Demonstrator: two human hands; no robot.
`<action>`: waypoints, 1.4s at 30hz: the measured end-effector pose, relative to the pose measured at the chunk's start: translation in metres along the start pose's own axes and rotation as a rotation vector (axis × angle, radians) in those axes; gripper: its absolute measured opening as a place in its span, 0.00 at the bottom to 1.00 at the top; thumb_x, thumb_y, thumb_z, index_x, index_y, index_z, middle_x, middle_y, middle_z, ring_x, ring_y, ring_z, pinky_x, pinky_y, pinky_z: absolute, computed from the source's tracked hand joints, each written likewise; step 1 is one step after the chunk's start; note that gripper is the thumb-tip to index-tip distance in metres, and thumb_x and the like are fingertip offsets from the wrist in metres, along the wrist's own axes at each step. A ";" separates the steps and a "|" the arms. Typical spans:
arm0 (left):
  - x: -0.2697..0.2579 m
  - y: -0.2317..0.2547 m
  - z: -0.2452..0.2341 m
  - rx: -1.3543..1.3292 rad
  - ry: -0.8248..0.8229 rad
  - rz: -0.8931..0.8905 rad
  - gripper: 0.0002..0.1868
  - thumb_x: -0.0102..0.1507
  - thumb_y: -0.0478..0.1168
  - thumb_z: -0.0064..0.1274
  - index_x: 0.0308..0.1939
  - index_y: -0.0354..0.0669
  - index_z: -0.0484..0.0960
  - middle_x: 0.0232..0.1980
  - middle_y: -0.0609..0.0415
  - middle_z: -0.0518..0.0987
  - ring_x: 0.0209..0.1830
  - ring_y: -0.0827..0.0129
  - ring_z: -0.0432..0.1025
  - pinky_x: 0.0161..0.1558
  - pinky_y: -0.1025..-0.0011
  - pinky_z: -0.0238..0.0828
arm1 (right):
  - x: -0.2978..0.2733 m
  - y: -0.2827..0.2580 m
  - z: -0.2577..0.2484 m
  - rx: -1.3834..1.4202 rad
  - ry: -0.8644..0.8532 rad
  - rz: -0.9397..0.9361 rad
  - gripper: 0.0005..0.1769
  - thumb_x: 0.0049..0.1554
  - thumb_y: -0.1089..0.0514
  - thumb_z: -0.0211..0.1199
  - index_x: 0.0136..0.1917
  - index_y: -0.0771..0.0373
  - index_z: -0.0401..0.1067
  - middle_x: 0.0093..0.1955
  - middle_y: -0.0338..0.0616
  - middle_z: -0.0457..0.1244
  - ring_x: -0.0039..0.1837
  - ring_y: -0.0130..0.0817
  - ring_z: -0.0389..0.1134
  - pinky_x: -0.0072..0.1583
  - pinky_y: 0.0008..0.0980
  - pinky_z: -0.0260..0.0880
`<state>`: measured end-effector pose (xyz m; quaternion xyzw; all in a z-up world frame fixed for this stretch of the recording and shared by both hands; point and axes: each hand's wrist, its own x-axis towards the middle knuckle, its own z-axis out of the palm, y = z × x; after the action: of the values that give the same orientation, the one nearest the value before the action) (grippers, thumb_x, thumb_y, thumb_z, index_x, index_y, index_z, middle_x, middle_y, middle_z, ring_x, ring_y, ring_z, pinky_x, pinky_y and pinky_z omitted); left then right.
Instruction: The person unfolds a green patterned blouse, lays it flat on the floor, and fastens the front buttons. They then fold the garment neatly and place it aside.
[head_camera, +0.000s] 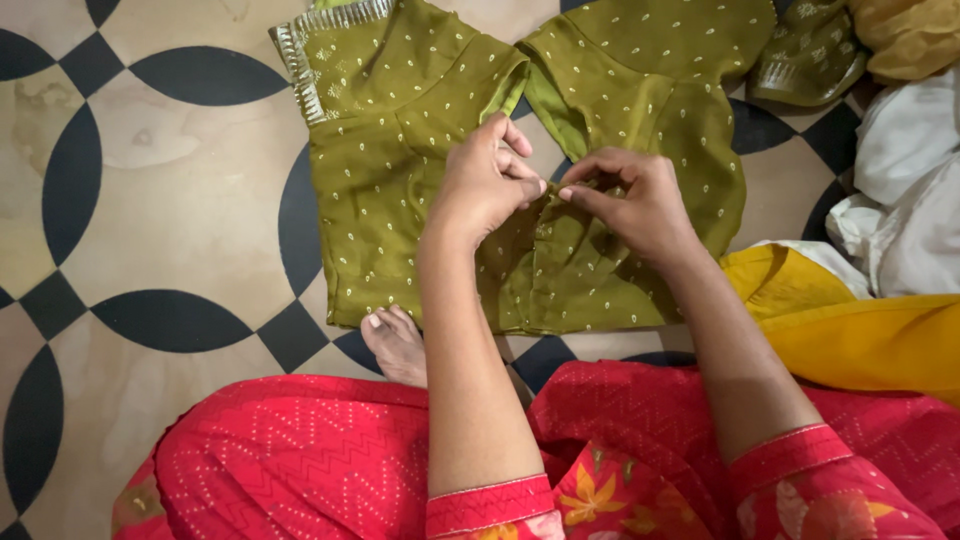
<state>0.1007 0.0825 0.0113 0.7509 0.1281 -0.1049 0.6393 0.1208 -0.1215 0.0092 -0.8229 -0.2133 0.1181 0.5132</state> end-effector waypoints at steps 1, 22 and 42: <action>0.000 0.001 0.000 0.007 0.005 -0.005 0.18 0.54 0.26 0.61 0.42 0.39 0.71 0.31 0.53 0.86 0.28 0.75 0.78 0.32 0.74 0.74 | 0.000 0.000 0.001 0.005 0.006 0.041 0.07 0.55 0.63 0.72 0.47 0.66 0.80 0.40 0.39 0.70 0.41 0.19 0.66 0.44 0.24 0.67; 0.008 -0.056 0.022 0.142 0.434 0.160 0.11 0.54 0.26 0.59 0.37 0.42 0.79 0.31 0.53 0.84 0.32 0.67 0.82 0.39 0.70 0.78 | -0.021 -0.008 0.025 -0.263 0.281 -0.001 0.11 0.57 0.58 0.72 0.46 0.64 0.72 0.43 0.49 0.67 0.41 0.38 0.71 0.44 0.37 0.72; -0.007 -0.111 0.043 0.103 0.464 -0.150 0.09 0.52 0.22 0.59 0.33 0.35 0.85 0.31 0.50 0.86 0.32 0.71 0.82 0.39 0.73 0.79 | -0.053 0.008 0.065 -0.223 0.236 -0.039 0.08 0.52 0.63 0.67 0.45 0.69 0.76 0.40 0.56 0.69 0.41 0.48 0.73 0.46 0.40 0.73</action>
<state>0.0580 0.0560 -0.0966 0.7749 0.3214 0.0167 0.5441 0.0489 -0.0984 -0.0286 -0.8786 -0.1791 -0.0138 0.4425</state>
